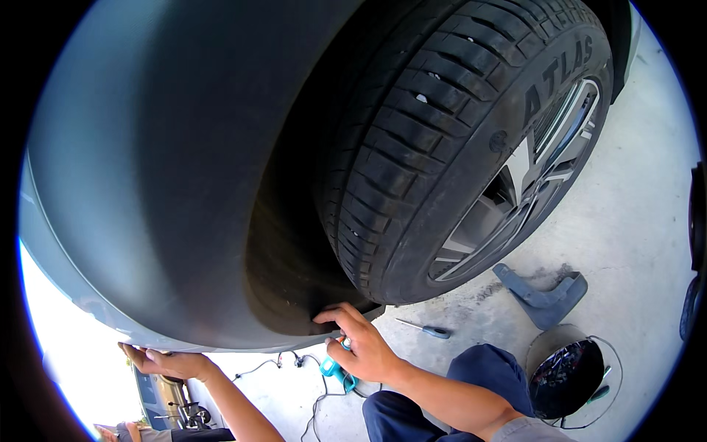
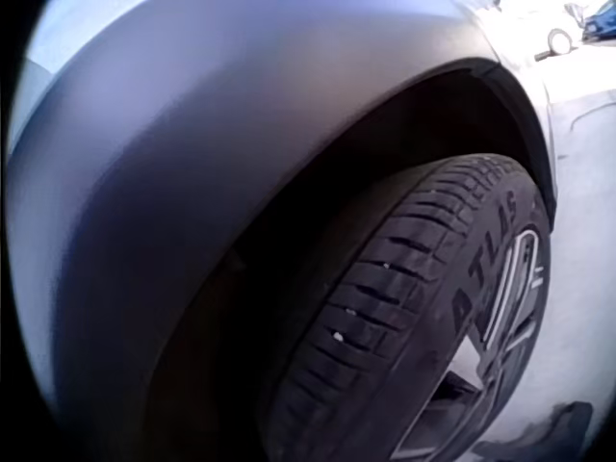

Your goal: The person removes a plastic trim piece from the front wheel arch of a car. They use a screwdriver to pry the trim loose and then pull it away from the vehicle.

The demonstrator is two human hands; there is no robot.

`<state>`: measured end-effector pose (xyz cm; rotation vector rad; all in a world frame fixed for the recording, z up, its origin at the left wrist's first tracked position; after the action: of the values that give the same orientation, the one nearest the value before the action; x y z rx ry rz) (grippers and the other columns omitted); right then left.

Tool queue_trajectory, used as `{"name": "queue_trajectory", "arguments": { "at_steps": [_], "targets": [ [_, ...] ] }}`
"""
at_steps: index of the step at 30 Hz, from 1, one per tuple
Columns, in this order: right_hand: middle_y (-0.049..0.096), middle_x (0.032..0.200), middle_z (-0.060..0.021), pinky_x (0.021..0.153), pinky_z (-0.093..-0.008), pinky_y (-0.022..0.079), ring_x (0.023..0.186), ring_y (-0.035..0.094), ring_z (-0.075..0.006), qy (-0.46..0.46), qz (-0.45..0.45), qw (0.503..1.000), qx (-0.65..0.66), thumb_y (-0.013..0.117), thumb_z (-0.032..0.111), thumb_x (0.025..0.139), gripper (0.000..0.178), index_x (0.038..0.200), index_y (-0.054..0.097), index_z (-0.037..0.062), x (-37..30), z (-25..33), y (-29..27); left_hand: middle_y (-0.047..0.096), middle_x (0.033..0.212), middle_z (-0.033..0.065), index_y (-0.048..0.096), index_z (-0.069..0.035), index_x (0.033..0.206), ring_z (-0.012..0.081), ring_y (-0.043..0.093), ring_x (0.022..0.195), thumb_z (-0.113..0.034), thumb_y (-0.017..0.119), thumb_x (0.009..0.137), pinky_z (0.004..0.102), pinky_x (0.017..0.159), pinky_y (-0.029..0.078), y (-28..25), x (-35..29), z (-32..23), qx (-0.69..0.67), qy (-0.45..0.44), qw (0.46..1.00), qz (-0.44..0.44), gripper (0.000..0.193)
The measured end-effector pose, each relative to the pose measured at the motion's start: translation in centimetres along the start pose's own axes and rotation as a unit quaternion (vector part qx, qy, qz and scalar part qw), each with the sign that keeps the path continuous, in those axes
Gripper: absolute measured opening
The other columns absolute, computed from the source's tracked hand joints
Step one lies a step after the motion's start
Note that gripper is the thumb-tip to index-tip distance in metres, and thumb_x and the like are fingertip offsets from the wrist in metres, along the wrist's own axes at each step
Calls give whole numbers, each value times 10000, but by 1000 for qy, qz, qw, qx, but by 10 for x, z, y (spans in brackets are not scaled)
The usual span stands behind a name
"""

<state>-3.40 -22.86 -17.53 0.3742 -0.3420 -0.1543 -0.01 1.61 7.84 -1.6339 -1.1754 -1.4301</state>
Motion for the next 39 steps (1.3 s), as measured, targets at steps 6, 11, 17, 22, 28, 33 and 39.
{"name": "queue_trajectory", "arguments": {
  "at_steps": [6, 11, 17, 22, 28, 33, 39],
  "targets": [
    [569, 1228, -138, 829, -341, 501, 1000, 606, -271, 11, 6, 999, 38, 557, 9, 843, 388, 1227, 598, 41, 1, -3, -1, 412, 1508, 173, 392, -24, 1483, 344, 394, 1405, -460, 342, 966, 467, 1178, 312, -1, 4, 6, -35, 9, 999, 4, 677],
    [565, 1224, -164, 861, -358, 511, 1010, 617, -304, -47, -33, 998, -29, 550, -3, 861, 395, 1250, 602, 41, -3, 3, -3, 410, 1505, 180, 382, -7, 1480, 347, 397, 1402, -460, 335, 981, 462, 1165, 323, 1, 1, -2, -41, -6, 999, 16, 676],
    [580, 1156, -168, 950, -417, 465, 1108, 562, -364, -25, -30, 999, -28, 563, 1, 850, 349, 1197, 593, 27, -4, 1, 0, 408, 1501, 172, 387, -2, 1475, 333, 396, 1397, -430, 352, 970, 463, 1175, 287, -2, 2, 1, -65, 10, 998, 0, 663],
    [576, 1138, -193, 924, -422, 475, 1064, 575, -381, -5, -43, 998, -45, 568, 8, 833, 296, 1128, 582, 9, -3, 1, 7, 373, 1548, 170, 377, -64, 1492, 329, 358, 1430, -493, 435, 927, 489, 1185, 279, -2, 2, 5, -88, -9, 996, 13, 711],
    [563, 1043, -141, 759, -325, 468, 877, 588, -242, -25, -34, 996, -80, 534, 43, 908, 235, 1134, 568, -10, 3, 4, 1, 482, 1413, 131, 456, -49, 1345, 260, 441, 1348, -241, 405, 1017, 407, 1068, 379, -45, -60, 6, -140, -55, 984, 98, 384],
    [537, 949, -60, 732, -282, 420, 799, 483, -135, -21, -65, 996, -53, 500, 76, 952, 178, 1100, 570, 7, -5, -8, 16, 625, 982, 80, 537, -12, 1098, 164, 609, 901, -60, 505, 1001, 306, 842, 478, -56, -229, 23, -206, -275, 809, 476, 113],
    [536, 1058, -10, 803, -264, 363, 877, 416, -96, 17, -102, 994, 27, 466, 188, 1000, 261, 1187, 542, 22, -1, -15, 24, 650, 879, 76, 566, -9, 1054, 162, 611, 808, -28, 557, 955, 307, 780, 470, -48, -240, 31, -246, -306, 830, 396, 100]
  ]
}}
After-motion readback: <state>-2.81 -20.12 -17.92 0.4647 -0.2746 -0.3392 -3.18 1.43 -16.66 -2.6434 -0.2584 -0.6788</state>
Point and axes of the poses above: each hand's wrist, its own x-axis towards the middle knuckle, its own y-axis out of the palm, z = x × y, the point moved 8 cm from there along x, towards the middle knuckle
